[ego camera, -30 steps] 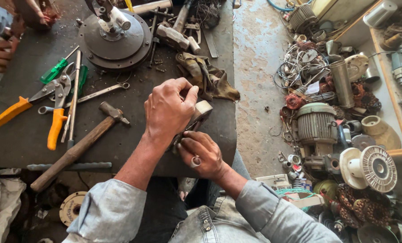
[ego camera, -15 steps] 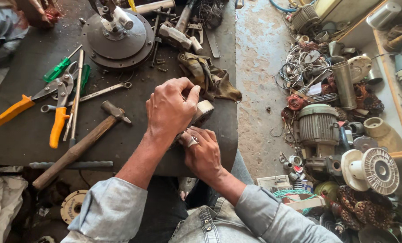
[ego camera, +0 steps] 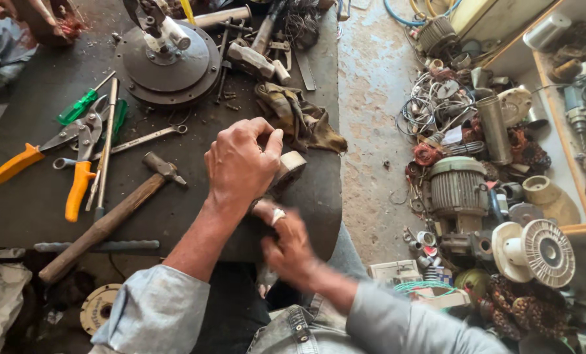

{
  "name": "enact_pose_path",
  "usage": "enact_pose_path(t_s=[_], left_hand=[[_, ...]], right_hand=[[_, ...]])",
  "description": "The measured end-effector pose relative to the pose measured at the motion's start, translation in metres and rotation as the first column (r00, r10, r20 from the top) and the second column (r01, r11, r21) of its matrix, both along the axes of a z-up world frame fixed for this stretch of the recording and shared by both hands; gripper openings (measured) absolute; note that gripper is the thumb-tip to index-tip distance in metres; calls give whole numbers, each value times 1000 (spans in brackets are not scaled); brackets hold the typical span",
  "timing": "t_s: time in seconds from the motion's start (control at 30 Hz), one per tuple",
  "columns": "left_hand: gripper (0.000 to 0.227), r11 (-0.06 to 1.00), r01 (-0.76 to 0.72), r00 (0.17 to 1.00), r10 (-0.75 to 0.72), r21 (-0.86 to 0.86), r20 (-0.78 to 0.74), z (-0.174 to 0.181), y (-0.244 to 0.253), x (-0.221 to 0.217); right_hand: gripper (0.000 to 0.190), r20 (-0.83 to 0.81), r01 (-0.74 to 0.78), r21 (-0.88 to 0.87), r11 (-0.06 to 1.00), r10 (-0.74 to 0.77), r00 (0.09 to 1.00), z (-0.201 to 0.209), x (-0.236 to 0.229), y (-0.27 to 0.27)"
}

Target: The person uses a small yellow tool to scrape debris from the slots of a circular metal component. They then wipe the component with a cloth and use a small metal file to clean the edges of the part.

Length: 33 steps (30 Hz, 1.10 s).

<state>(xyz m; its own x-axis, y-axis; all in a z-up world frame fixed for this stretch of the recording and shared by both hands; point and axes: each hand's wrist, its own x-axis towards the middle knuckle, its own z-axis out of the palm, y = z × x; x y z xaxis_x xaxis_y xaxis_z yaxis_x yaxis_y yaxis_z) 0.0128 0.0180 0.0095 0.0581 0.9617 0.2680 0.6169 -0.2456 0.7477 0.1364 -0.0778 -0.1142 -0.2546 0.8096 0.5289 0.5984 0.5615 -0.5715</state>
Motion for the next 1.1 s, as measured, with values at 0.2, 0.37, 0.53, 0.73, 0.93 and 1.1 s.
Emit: enact_pose_path(t_s=[0.2,0.37,0.53,0.73,0.93,1.1], left_hand=[[24,997,12,1000,-10,70,-18,0,3,-1],[26,1000,12,1000,-12,15,-17,-3,-2,7],[25,1000,-2,1000,2,-6,-9,-2,-2,0],[27,1000,7,999,-6,26,-48,-1,-1,-1],[28,999,13,998,-11,32,-54,-1,1,5],[29,999,50,997,-49,18,-58,-4,2,6]], right_hand=[[71,-55,-6,-113,994,0,998,-9,-5,-11],[75,240,1,45,999,-12,971,-7,26,-6],[70,296,-128,168,977,75,952,1,29,0],[78,90,-140,-61,988,145,985,5,7,-12],[81,-313,-205,-271,941,115,943,-17,-14,-21],[83,139,-139,-8,990,139,980,-6,16,-6]])
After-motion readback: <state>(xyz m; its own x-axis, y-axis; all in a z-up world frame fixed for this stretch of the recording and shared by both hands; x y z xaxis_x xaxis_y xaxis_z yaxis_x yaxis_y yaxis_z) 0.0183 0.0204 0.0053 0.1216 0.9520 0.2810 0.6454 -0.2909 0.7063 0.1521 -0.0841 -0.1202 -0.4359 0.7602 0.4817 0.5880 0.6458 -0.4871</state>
